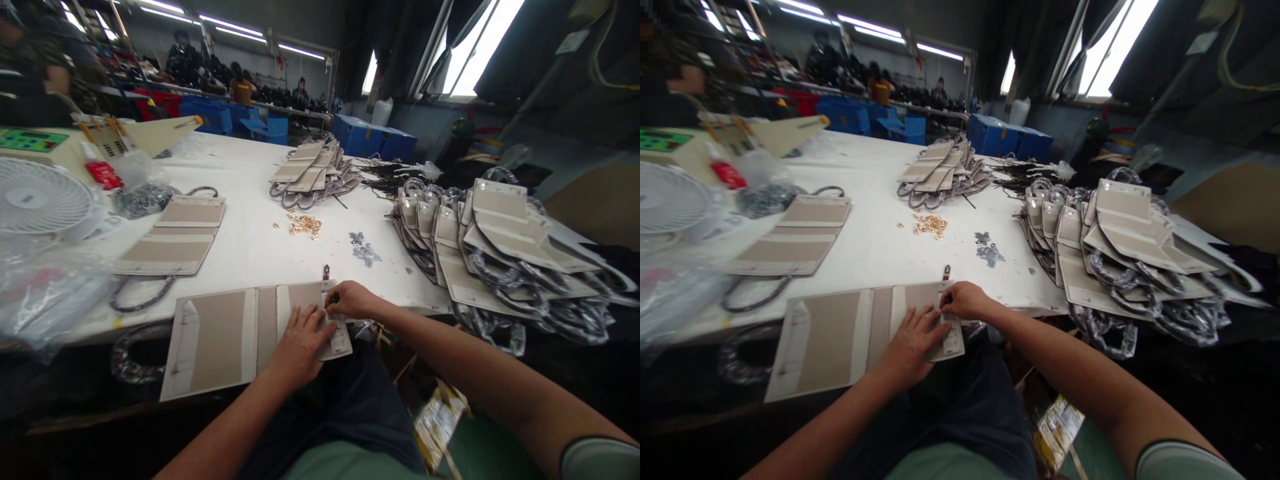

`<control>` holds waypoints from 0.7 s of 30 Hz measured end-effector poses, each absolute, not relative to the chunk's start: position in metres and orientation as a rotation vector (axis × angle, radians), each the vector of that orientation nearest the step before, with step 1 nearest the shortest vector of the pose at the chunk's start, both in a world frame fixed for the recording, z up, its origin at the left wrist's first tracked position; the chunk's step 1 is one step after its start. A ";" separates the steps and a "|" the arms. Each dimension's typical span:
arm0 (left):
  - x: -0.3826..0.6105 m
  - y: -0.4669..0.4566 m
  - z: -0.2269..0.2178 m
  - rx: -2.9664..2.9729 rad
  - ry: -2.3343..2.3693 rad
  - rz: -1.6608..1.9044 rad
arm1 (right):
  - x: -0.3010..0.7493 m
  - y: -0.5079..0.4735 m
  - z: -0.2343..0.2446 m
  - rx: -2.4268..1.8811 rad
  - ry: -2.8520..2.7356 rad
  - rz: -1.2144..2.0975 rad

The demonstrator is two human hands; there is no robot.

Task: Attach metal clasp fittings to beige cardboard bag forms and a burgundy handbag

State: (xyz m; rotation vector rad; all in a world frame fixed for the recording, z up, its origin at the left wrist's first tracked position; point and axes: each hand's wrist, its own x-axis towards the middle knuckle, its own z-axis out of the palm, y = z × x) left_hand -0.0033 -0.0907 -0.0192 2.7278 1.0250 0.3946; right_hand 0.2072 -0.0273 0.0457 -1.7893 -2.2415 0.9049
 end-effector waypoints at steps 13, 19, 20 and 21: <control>-0.001 -0.089 -0.010 2.715 1.045 0.292 | 0.204 -0.035 0.047 -1.896 -2.259 0.790; -0.003 -0.090 -0.010 2.721 1.049 0.319 | 0.213 -0.038 0.045 -1.821 -2.072 0.993; -0.003 -0.090 -0.010 2.724 1.043 0.324 | 0.213 -0.038 0.044 -1.829 -2.059 0.995; -0.003 -0.090 -0.011 2.726 1.036 0.330 | 0.213 -0.038 0.043 -1.839 -2.055 0.992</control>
